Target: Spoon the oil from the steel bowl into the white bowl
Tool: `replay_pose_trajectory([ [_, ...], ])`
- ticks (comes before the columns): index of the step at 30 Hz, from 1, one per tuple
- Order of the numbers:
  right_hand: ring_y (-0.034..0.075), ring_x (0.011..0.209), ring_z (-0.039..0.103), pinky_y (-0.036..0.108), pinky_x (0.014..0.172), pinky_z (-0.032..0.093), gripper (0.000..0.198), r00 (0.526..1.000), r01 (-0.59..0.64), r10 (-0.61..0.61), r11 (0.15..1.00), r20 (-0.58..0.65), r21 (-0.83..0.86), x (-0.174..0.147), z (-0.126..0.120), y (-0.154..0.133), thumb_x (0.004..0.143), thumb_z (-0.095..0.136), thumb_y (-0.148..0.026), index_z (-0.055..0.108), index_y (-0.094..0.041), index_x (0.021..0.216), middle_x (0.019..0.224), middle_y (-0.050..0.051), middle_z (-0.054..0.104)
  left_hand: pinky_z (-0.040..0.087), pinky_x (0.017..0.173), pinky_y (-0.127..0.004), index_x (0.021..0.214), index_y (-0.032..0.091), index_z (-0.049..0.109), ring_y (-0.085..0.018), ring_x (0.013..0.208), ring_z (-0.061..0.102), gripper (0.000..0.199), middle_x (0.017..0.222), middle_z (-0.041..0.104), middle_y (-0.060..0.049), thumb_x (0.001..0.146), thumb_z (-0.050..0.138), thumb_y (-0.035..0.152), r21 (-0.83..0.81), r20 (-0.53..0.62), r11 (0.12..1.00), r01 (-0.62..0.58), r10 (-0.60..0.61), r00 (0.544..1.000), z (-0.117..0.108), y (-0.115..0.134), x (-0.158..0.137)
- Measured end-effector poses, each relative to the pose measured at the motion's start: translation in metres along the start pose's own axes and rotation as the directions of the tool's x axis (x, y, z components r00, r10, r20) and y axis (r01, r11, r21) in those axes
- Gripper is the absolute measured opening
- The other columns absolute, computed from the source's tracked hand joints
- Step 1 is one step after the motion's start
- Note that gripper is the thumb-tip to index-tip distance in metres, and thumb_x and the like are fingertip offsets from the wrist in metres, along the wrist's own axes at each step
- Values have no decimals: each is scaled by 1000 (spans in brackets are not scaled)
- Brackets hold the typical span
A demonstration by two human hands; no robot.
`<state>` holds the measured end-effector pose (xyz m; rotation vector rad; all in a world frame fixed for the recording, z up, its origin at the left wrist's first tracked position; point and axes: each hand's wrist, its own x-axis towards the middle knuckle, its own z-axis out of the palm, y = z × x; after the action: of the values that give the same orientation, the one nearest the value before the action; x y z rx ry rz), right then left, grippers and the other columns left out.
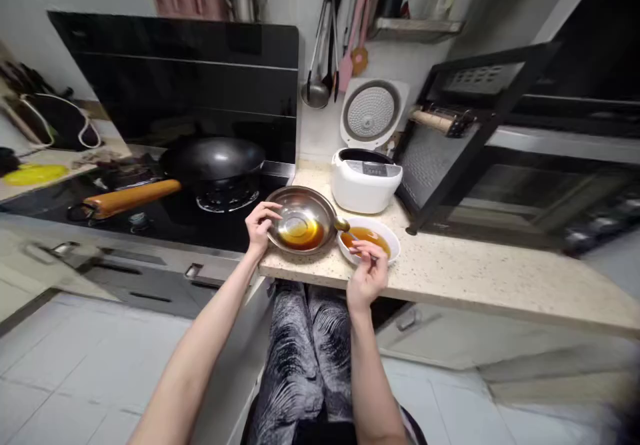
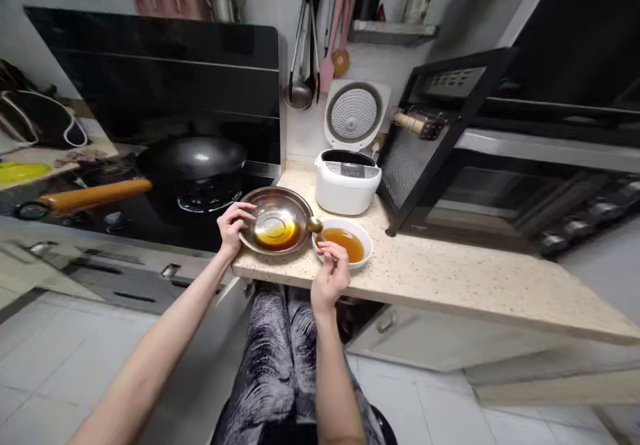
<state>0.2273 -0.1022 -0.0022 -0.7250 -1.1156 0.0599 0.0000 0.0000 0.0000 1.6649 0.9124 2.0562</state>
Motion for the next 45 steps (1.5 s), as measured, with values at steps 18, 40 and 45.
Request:
replay_pose_trajectory([
  [18,20,91,70,38,83,58,14,977,187,-163,964,137,-188,-2,-25,10,102,51,-18,64,-22,98,93,5,71,47,72,-34,62,21,75,-25,91,65,31,91,77,-6,58,48,8,4,-5,1000,-15,15,1000,0,-1,1],
  [40,20,86,58,34,74,50,28,792,459,-270,855,548,-243,8,-39,4,96,45,-1,63,-19,107,96,11,67,46,74,-35,61,22,75,-25,91,65,30,92,77,-6,58,48,9,4,-8,1000,0,0,1000,0,1,1],
  [45,21,87,59,35,76,50,29,800,445,-252,858,544,-257,6,-41,7,96,44,-3,64,-19,108,96,11,68,46,70,-34,61,21,75,-25,90,65,29,91,77,-6,58,48,9,4,-6,1000,1,-1,1000,0,0,1],
])
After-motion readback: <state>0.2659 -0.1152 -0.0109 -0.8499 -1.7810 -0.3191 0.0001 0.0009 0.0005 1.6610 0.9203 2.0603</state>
